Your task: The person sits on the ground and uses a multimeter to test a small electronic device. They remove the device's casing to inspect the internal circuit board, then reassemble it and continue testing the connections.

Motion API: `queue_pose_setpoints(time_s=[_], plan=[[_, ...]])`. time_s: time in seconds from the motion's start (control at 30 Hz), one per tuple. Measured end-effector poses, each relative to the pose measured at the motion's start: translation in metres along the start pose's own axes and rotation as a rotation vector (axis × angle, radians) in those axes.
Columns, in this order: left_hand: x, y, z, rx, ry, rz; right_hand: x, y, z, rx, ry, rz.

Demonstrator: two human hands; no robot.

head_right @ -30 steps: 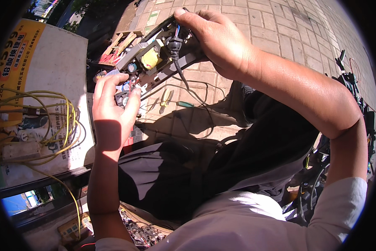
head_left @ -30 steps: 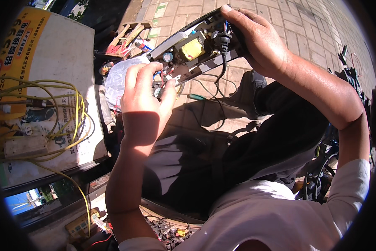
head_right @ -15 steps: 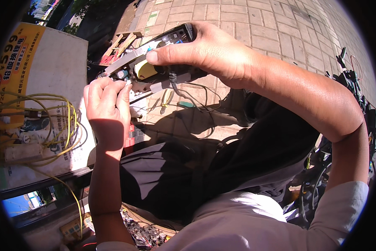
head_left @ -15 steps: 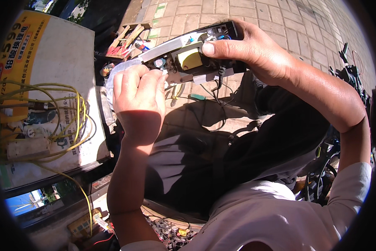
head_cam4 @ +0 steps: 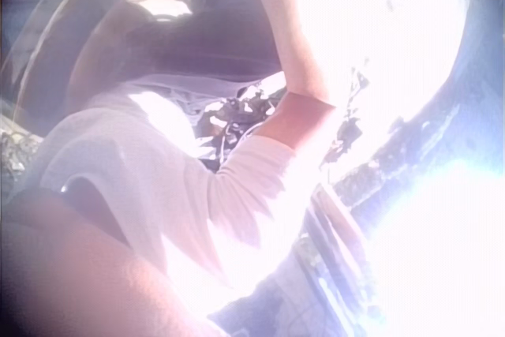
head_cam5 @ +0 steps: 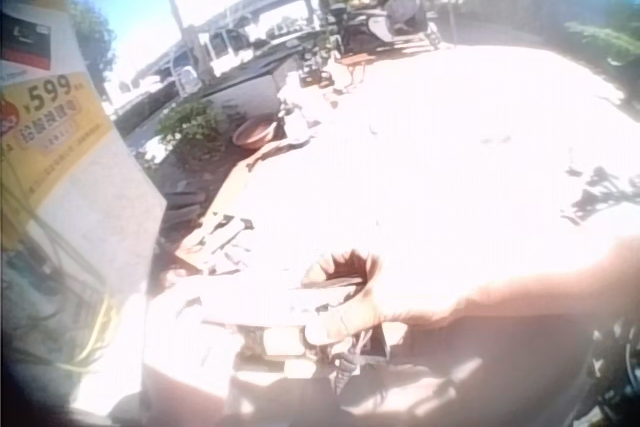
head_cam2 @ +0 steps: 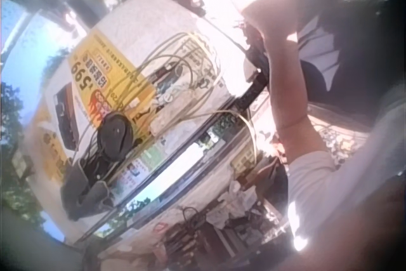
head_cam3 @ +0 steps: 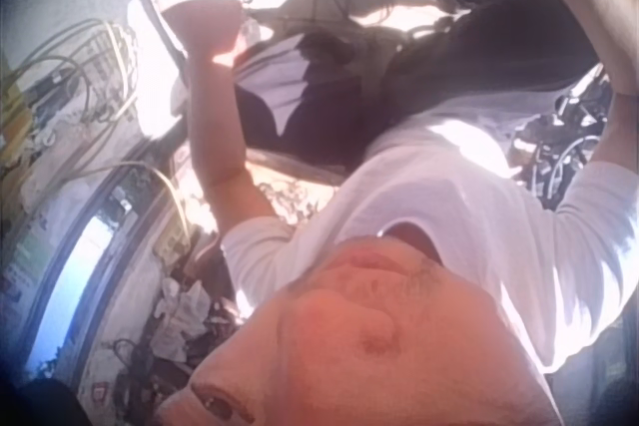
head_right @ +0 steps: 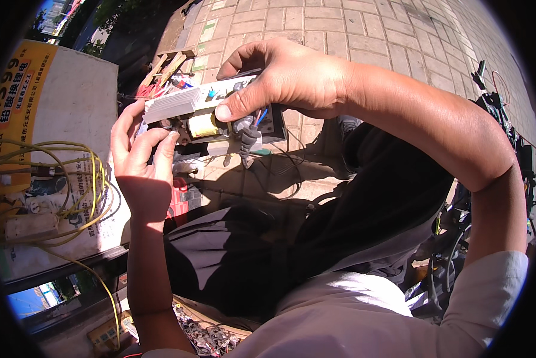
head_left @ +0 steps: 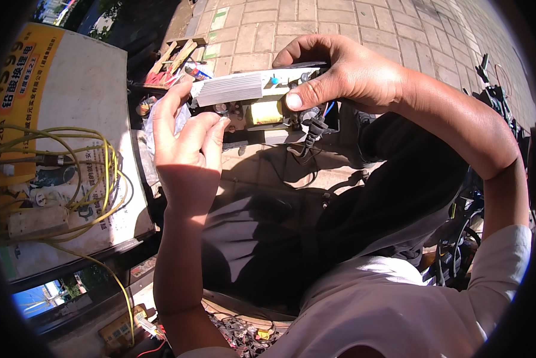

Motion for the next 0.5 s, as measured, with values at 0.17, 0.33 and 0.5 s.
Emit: queue_pose_setpoints(time_s=[0.17, 0.33, 0.5], plan=[[0.002, -0.002, 0.002, 0.052, 0.008, -0.069, 0.006, -0.004, 0.003, -0.047, 0.031, -0.544], [-0.009, -0.009, 0.001, 0.137, 0.075, -0.107, 0.003, -0.015, 0.007, 0.061, -0.100, -0.729], [-0.014, -0.008, 0.010, 0.120, 0.015, -0.066, 0.006, -0.021, 0.006, 0.050, -0.075, -0.681]])
Point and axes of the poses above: each hand's wrist, its own z-axis towards the middle knuckle, its own y-axis out of the back of the hand, x = y × z, the point moved 6 cm from there along z, towards the middle knuckle, and after that the axes turned 9 degrees about -y, right-handed, at the moved point
